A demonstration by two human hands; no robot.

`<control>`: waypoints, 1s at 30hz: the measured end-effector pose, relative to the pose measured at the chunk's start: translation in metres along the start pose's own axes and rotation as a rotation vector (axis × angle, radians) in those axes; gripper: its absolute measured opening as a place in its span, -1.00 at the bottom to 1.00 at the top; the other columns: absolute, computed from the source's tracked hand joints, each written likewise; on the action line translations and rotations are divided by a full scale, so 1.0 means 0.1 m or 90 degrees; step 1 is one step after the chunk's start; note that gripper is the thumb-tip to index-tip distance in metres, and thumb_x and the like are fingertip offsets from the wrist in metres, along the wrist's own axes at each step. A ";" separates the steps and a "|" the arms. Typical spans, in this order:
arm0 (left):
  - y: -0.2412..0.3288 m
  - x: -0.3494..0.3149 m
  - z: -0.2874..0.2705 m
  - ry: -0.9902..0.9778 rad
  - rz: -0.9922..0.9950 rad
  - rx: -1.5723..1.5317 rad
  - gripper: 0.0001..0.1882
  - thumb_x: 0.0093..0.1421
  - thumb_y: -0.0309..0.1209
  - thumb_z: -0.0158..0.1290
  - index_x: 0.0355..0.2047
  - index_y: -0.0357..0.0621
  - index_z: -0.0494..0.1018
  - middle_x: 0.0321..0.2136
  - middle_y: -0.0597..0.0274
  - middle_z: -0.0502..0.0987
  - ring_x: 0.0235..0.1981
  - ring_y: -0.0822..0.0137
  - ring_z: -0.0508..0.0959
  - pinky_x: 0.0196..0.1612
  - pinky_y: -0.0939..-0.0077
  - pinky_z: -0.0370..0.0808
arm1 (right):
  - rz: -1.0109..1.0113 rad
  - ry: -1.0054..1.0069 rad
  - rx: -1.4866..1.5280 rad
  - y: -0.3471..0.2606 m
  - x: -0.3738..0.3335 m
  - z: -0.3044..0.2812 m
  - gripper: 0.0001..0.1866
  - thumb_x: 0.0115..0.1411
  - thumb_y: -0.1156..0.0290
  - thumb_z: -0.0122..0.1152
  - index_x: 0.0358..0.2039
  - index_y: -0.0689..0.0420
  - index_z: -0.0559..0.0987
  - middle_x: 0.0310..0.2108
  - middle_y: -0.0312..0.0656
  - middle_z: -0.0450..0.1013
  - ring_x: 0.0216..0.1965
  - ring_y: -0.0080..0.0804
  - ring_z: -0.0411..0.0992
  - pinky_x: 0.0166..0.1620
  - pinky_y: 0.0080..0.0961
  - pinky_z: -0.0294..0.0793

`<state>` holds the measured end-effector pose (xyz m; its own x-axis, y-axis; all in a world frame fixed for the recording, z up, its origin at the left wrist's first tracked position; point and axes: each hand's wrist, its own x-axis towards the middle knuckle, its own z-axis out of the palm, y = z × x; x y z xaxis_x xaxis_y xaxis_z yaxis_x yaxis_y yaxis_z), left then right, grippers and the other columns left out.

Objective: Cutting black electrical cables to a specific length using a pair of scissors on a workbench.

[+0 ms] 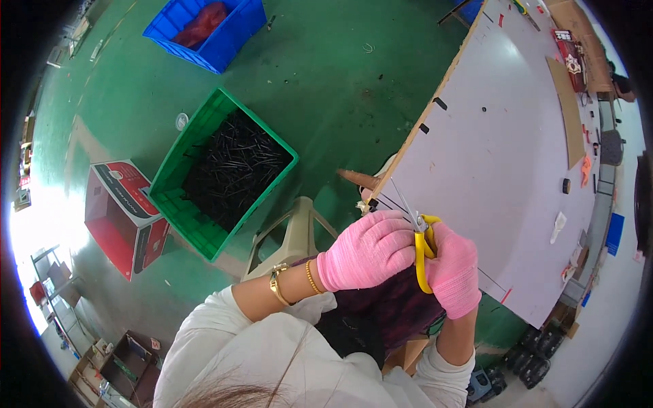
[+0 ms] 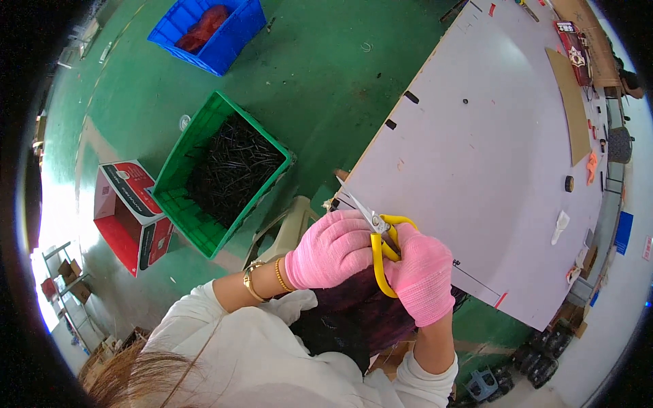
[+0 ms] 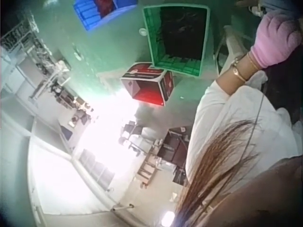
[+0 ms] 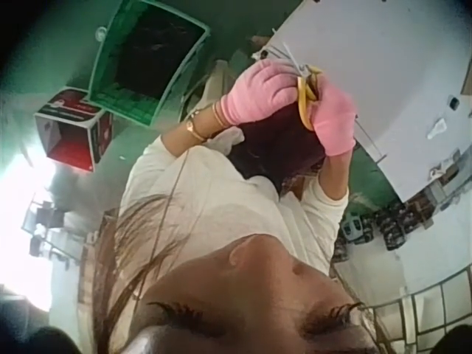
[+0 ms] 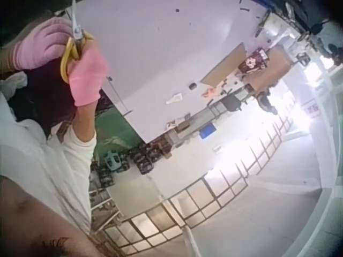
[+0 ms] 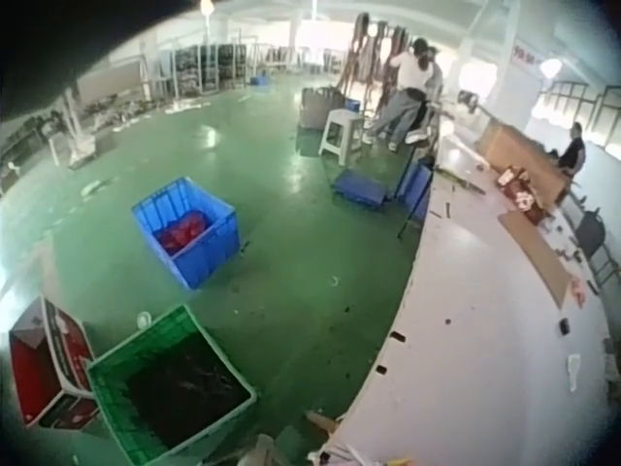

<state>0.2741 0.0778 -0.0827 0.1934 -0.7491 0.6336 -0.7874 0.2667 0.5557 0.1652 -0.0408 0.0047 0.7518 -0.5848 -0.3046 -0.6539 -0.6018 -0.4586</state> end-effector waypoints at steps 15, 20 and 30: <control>0.01 0.06 0.02 -0.019 -0.060 -0.030 -0.74 -0.11 -0.54 0.11 -0.34 -0.01 0.46 -0.28 0.37 0.54 -0.19 0.23 0.50 -0.09 0.30 0.46 | 0.246 -0.034 0.103 0.60 -0.36 -0.27 -0.79 0.05 0.37 0.30 -0.47 0.28 0.53 -0.64 -0.25 0.46 -0.57 -0.62 0.36 -0.44 -0.59 0.37; 0.02 0.08 0.02 -0.022 -0.060 -0.022 -0.67 -0.18 -0.64 0.11 -0.34 -0.02 0.48 -0.28 0.34 0.54 -0.18 0.21 0.50 -0.08 0.30 0.45 | 0.177 0.000 0.081 0.66 -0.34 -0.22 -0.72 0.06 0.30 0.29 -0.47 0.30 0.52 -0.67 -0.16 0.45 -0.60 -0.51 0.40 -0.44 -0.54 0.38; 0.10 0.17 0.03 -0.040 -0.073 0.032 -0.69 -0.14 -0.61 0.10 -0.35 0.04 0.51 -0.33 0.38 0.49 -0.23 0.24 0.47 -0.12 0.30 0.41 | 0.224 -0.025 -0.083 0.58 -0.26 -0.29 -0.53 0.01 0.02 0.36 -0.45 0.24 0.53 -0.59 0.01 0.46 -0.49 -0.01 0.48 -0.38 -0.28 0.43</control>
<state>0.2677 0.0655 -0.0682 0.2484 -0.8100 0.5313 -0.7912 0.1468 0.5937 0.1057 -0.0767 0.0103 0.4807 -0.7482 -0.4574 -0.8760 -0.4335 -0.2115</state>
